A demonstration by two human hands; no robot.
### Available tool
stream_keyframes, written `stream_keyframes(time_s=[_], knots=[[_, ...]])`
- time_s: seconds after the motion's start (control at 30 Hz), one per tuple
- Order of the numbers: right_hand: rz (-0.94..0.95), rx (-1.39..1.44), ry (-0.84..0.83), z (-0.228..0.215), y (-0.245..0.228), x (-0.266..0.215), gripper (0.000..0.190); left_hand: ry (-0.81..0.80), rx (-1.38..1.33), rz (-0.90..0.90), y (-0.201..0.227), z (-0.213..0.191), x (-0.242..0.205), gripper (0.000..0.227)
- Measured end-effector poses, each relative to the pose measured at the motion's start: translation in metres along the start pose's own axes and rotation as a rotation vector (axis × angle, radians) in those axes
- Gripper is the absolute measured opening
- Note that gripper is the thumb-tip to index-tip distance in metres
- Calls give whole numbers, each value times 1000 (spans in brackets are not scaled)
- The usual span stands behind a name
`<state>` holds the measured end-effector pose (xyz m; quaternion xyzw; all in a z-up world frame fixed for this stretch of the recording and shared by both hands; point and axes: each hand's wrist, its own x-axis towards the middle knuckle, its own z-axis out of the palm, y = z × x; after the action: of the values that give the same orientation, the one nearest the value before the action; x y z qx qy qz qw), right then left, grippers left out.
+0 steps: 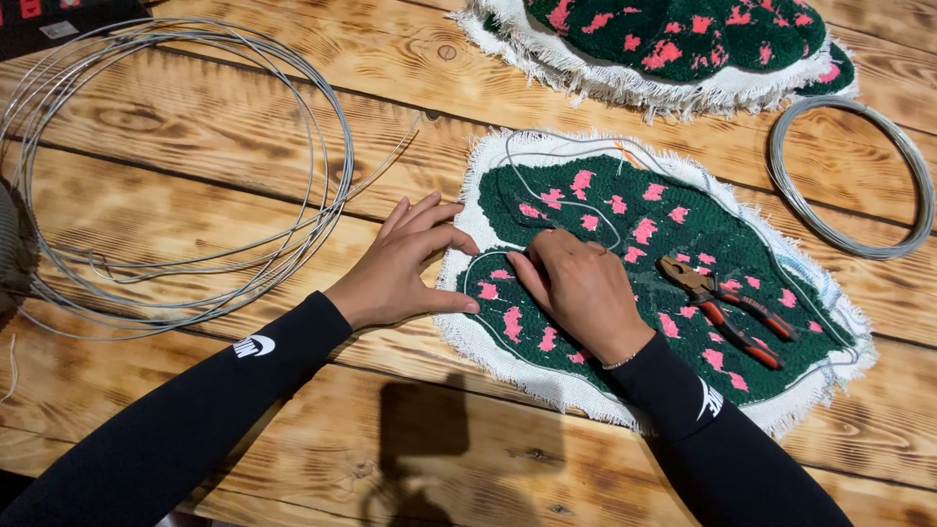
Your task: Crafting or repairing a leaf-shaped decorative rug using pliers and wire on a wooden table.
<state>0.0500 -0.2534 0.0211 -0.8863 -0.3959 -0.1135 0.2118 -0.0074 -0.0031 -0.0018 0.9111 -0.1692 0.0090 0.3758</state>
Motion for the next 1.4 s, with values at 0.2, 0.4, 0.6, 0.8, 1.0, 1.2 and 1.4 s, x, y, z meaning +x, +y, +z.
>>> stream_keyframes(time_s=[0.2,0.4,0.6,0.8,1.0,1.2,1.4], knots=[[71,68,-26,-3,0,3,41,7,-42,0,0,1,-4,57],[96,68,-12,-2,-2,2,40,-21,-67,-36,-1,3,-2,48],[142,83,-4,1,0,5,45,-18,-122,-68,0,8,-2,47],[200,75,-63,2,0,9,51,-25,-114,-67,-1,9,-2,48],[226,92,-66,4,1,9,52,-35,-102,-67,1,8,-1,45],[267,113,-74,5,1,9,53,-38,-42,-70,-1,8,-2,47],[274,386,-239,-10,19,6,29,-57,-18,-92,1,5,0,69]])
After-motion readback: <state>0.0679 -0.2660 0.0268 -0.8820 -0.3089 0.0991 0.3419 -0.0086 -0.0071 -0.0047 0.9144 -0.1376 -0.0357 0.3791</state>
